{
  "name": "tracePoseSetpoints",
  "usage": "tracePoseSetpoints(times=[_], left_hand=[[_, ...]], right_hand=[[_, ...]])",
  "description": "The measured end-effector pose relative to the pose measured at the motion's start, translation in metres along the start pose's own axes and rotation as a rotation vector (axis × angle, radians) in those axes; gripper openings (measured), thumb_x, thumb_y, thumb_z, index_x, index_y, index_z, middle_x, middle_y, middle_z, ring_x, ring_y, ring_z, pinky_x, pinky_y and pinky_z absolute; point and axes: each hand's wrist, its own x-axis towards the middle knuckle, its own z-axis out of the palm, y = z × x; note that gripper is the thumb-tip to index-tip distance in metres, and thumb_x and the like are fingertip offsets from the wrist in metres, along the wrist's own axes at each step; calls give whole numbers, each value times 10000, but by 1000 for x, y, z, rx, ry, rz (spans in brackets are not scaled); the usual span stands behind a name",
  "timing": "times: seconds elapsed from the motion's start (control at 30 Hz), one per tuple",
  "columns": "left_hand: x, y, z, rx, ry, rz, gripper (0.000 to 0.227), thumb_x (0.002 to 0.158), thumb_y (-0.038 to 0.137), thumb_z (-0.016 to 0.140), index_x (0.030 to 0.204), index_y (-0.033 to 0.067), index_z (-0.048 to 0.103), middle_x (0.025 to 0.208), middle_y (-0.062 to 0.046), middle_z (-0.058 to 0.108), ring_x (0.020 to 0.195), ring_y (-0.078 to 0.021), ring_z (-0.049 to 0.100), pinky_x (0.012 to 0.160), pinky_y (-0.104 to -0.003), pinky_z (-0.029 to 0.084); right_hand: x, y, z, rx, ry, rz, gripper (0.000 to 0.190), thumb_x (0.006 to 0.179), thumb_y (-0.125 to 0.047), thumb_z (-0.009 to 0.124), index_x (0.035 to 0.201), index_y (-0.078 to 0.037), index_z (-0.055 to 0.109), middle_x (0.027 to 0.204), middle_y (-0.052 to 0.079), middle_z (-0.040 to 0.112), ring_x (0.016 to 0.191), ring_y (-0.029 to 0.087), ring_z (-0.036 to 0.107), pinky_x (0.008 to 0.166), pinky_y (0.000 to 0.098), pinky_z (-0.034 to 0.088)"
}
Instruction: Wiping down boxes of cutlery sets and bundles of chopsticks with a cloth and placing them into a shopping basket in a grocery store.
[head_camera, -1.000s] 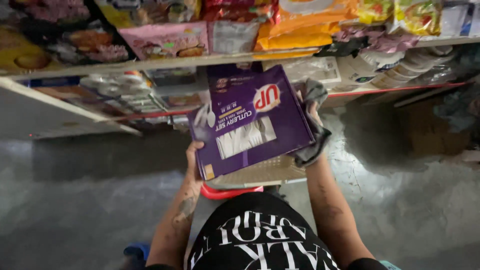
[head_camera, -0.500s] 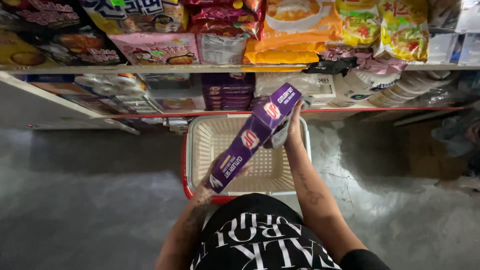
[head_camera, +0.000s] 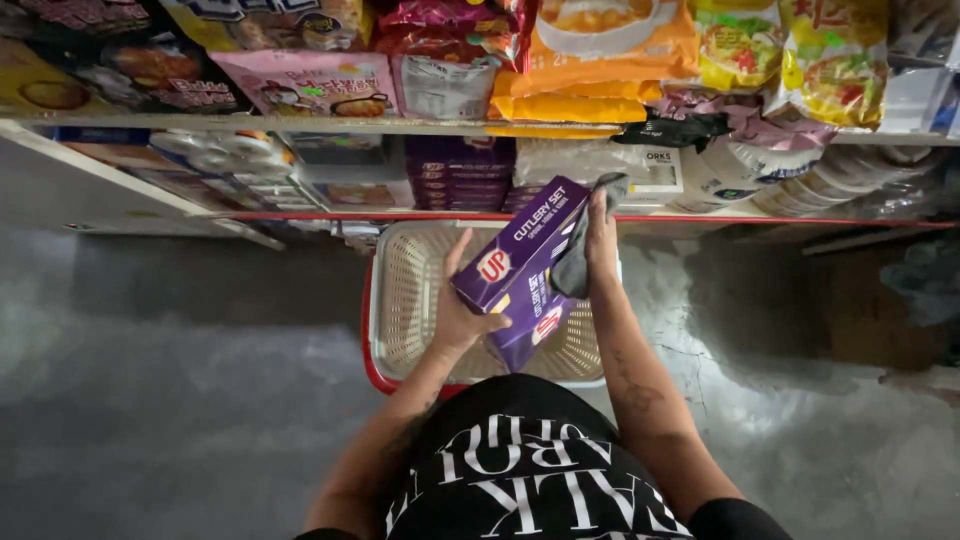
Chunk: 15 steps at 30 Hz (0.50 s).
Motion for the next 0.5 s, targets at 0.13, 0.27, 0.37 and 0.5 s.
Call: tracePoseSetpoints(times=[0.13, 0.27, 0.37, 0.5], left_hand=[[1, -13, 2, 184, 137, 97, 929, 810, 187, 880, 1581, 50, 379, 1364, -155, 606, 1233, -200, 641, 1134, -392, 525], [19, 34, 22, 182, 140, 55, 898, 744, 178, 837, 1508, 72, 377, 1235, -116, 641, 1097, -185, 723, 946, -384, 601], [20, 51, 18, 292, 162, 121, 839, 815, 145, 815, 1541, 57, 404, 1254, -89, 628, 1105, -154, 679, 1035, -318, 579], [23, 44, 14, 306, 265, 171, 813, 841, 141, 830, 1539, 56, 422, 1202, -93, 655, 1057, -151, 661, 998, -310, 566]], right_hand=[[20, 9, 3, 35, 30, -183, 803, 1055, -652, 424, 1321, 74, 640, 1199, 92, 657, 1137, 162, 549, 1008, 322, 461], [20, 20, 1, 111, 149, -274, 797, 1041, -621, 467, 1480, 44, 486, 1424, 148, 573, 1302, 223, 512, 1129, 333, 385], [6, 42, 15, 326, 280, -192, 920, 1027, -480, 642, 1586, -39, 59, 1594, 144, 290, 1439, 258, 367, 1182, 369, 327], [-40, 99, 62, 479, 215, -70, 803, 1028, -546, 486, 1558, 28, 299, 1553, 250, 427, 1382, 341, 453, 1176, 417, 357]])
